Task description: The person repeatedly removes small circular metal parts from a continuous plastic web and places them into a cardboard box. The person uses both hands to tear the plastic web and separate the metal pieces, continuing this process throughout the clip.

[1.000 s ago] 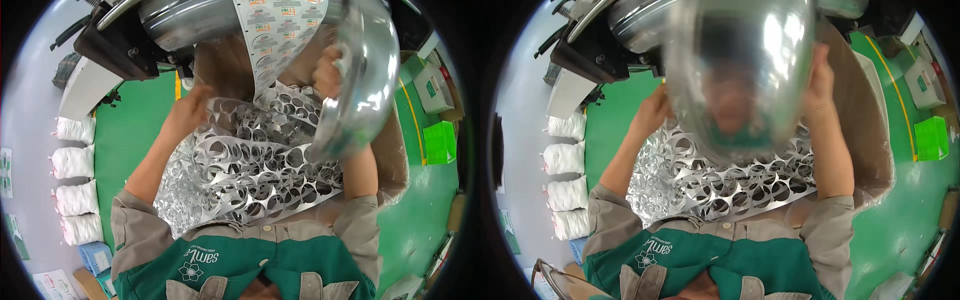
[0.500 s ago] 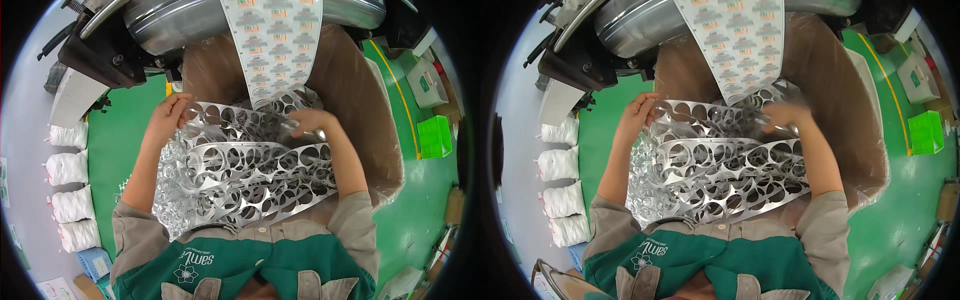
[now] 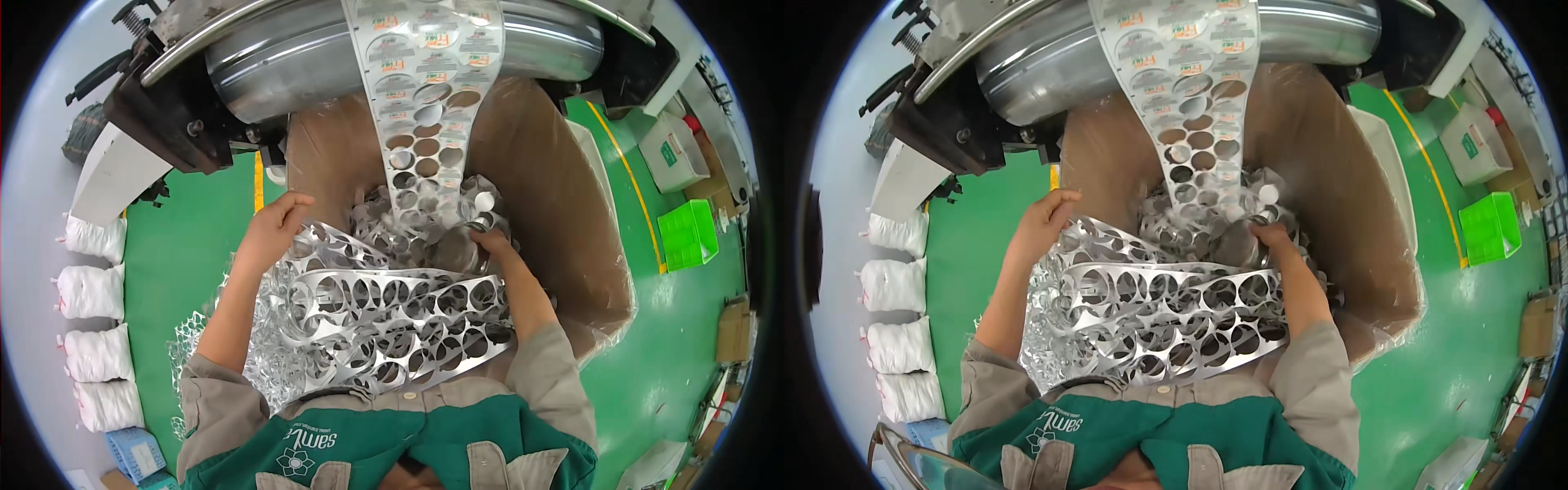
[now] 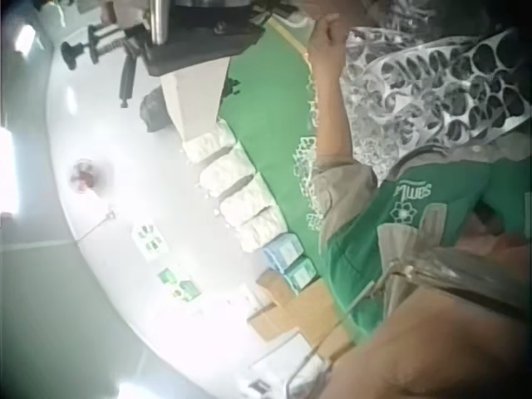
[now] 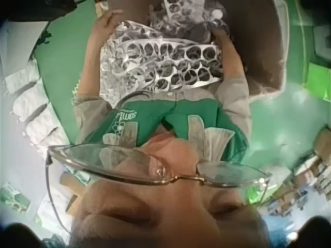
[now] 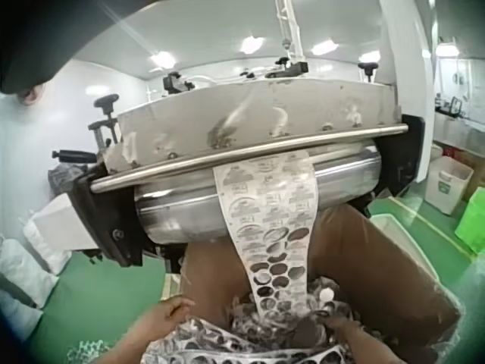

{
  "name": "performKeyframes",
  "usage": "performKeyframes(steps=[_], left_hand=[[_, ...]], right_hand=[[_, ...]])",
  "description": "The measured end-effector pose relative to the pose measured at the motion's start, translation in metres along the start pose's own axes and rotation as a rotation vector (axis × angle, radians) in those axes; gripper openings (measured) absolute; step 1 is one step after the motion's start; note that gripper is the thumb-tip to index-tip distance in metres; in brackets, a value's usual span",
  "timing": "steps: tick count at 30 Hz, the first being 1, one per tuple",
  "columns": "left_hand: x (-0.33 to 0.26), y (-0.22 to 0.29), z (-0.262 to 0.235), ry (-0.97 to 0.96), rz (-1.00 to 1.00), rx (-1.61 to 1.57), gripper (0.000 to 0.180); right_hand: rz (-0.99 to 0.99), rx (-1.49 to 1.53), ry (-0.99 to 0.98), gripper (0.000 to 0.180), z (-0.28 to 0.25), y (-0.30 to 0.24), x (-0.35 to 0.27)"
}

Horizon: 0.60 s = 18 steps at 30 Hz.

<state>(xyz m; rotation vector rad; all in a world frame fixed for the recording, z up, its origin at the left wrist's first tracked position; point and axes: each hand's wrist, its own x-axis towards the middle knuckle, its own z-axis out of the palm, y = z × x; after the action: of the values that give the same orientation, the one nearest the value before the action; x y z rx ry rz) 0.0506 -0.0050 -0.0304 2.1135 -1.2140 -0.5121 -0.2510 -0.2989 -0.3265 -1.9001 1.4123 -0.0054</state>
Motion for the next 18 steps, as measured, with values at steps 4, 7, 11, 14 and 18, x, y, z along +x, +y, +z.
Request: performKeyframes(steps=[4, 7, 11, 14, 18], left_hand=[[0.004, 0.011, 0.009, -0.096, -0.038, -0.141, 0.023], [-0.006, 0.016, -0.011, -0.043, -0.078, -0.269, 0.025], [-0.018, 0.037, -0.031, 0.06, 0.025, -0.597, 0.027], [-0.025, 0.08, -0.047, 0.065, 0.108, -0.811, 0.03], [-0.047, 0.094, -0.1, 0.167, 0.392, -1.008, 0.035]], right_hand=[[-0.447, -0.374, -0.002, 0.069, -0.042, -0.06, -0.019], [-0.666, -0.462, -0.061, 0.043, -0.117, -0.185, -0.101], [-0.812, 0.865, -0.312, 0.024, -0.181, -0.216, -0.149], [-0.845, 1.454, -0.723, 0.029, -0.147, -0.174, -0.112], [-0.378, 0.563, -0.556, 0.039, -0.072, -0.128, -0.053]])
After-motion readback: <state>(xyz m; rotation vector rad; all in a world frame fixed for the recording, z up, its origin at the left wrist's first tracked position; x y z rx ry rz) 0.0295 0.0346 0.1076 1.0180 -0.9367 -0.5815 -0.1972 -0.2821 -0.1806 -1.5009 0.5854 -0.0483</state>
